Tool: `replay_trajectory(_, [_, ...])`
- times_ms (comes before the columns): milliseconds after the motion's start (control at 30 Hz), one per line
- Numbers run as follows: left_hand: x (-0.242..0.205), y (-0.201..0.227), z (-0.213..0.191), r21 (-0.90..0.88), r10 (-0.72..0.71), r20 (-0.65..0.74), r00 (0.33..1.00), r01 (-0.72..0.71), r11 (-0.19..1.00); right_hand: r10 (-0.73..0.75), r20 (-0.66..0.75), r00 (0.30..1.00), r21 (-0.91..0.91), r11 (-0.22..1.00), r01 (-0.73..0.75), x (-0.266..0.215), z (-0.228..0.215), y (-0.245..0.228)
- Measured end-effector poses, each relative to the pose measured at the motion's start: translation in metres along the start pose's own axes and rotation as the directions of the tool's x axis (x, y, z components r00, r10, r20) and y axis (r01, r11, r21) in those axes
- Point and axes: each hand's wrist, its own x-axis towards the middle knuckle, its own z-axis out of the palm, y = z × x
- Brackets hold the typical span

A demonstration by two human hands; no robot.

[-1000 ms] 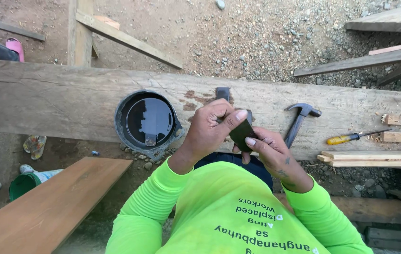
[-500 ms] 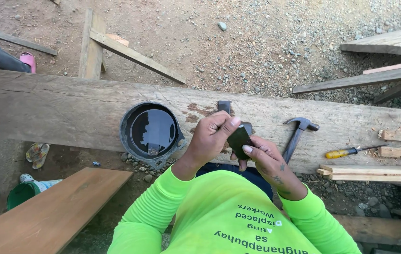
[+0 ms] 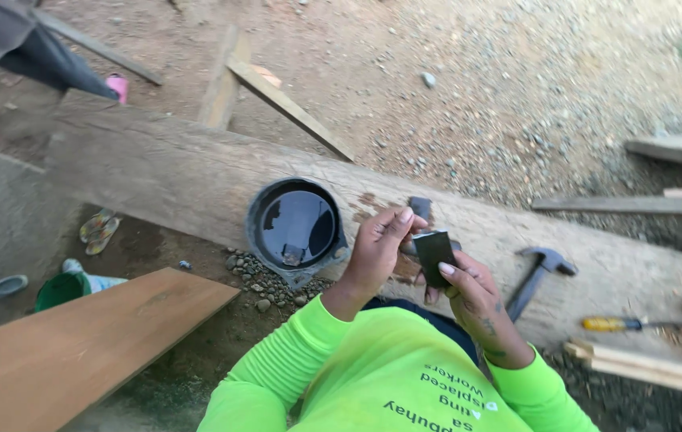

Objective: Checking and inspecting a chisel or small blade while working at a carpentry bench.

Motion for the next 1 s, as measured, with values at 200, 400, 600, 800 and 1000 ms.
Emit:
replay_trajectory(200, [-0.034, 0.01, 0.003, -0.062, -0.17, 0.125, 0.978, 0.179, 0.982, -0.025, 0.022, 0.999, -0.011, 1.0, 0.025, 0.026, -0.01, 0.034])
replay_trajectory(400, [-0.031, -0.043, -0.061, 0.251, -0.082, -0.386, 0.919, 0.19, 0.949, 0.24, 0.095, 0.966, -0.412, 0.893, -0.181, 0.047, -0.009, 0.066])
replay_trajectory(600, [-0.039, -0.075, -0.177, 0.755, 0.093, -0.498, 0.862, 0.378, 0.536, 0.293, -0.009, 0.956, -0.617, 0.75, -0.236, 0.033, -0.048, 0.076])
replay_trajectory(800, [-0.025, -0.072, -0.196, 0.886, 0.009, -0.465, 0.885, 0.465, 0.006, 0.334, -0.195, 0.922, -0.53, 0.755, -0.386, 0.016, -0.08, 0.095])
replay_trajectory(1000, [-0.01, -0.107, -0.202, 0.886, -0.001, -0.453, 0.892, 0.45, -0.109, 0.4, -0.256, 0.88, -0.504, 0.722, -0.475, 0.002, -0.078, 0.096])
